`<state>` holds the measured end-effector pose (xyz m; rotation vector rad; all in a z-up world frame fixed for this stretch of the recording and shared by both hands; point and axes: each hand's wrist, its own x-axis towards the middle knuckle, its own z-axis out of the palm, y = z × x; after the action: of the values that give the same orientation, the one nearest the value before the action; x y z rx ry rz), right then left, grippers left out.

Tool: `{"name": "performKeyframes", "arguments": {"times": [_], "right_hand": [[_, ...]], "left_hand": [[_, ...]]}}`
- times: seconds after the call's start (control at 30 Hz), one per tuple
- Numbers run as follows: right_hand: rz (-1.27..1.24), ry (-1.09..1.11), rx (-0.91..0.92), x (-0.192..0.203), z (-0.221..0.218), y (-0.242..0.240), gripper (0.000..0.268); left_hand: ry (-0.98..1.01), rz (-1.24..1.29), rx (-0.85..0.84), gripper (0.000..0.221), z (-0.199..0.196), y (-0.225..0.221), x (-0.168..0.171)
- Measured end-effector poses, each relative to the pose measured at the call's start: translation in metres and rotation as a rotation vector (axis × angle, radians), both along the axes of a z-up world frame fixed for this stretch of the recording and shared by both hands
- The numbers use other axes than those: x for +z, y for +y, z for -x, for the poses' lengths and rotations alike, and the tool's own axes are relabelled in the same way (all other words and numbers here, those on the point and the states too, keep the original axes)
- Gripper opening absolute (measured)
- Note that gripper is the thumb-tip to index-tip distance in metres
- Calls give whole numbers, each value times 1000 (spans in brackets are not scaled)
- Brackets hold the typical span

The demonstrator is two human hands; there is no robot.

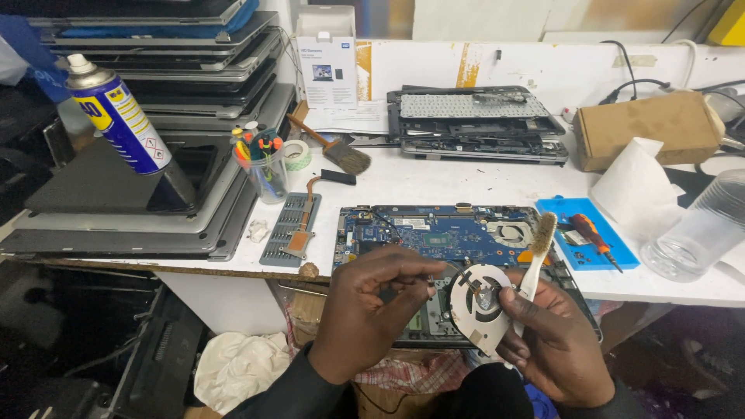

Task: Cleaning a laptop fan with a toothbrush, installing it into the chassis, and applying thermal paste to the motherboard components.

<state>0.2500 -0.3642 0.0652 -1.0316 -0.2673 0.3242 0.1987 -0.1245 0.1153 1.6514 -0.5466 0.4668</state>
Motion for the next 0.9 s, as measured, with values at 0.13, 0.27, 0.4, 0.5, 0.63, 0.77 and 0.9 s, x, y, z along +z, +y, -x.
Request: {"name": "performKeyframes", "arguments": {"times": [0.13, 0.27, 0.4, 0.5, 0.63, 0.77, 0.9], "right_hand": [[4, 18, -17, -4, -2, -5, 22], [-17, 36, -45, -10, -2, -6, 18], [-21, 27, -76, -8, 0, -2, 16], [178, -157, -257, -12, 4, -5, 14], [531, -827, -548, 3, 24, 3, 9], [468, -901, -766, 11, 40, 20, 15], [512, -917, -781, 11, 42, 14, 19]], "left_hand": [[77, 9, 9, 28, -1, -2, -5], [178, 86, 35, 28, 0, -2, -6], [193, 149, 35, 31, -2, -4, -12], [536, 243, 133, 47, 2, -12, 3], [868, 610, -15, 48, 4, -25, 9], [764, 553, -215, 60, 3, -29, -10], [666, 507, -153, 49, 4, -36, -16]]}}
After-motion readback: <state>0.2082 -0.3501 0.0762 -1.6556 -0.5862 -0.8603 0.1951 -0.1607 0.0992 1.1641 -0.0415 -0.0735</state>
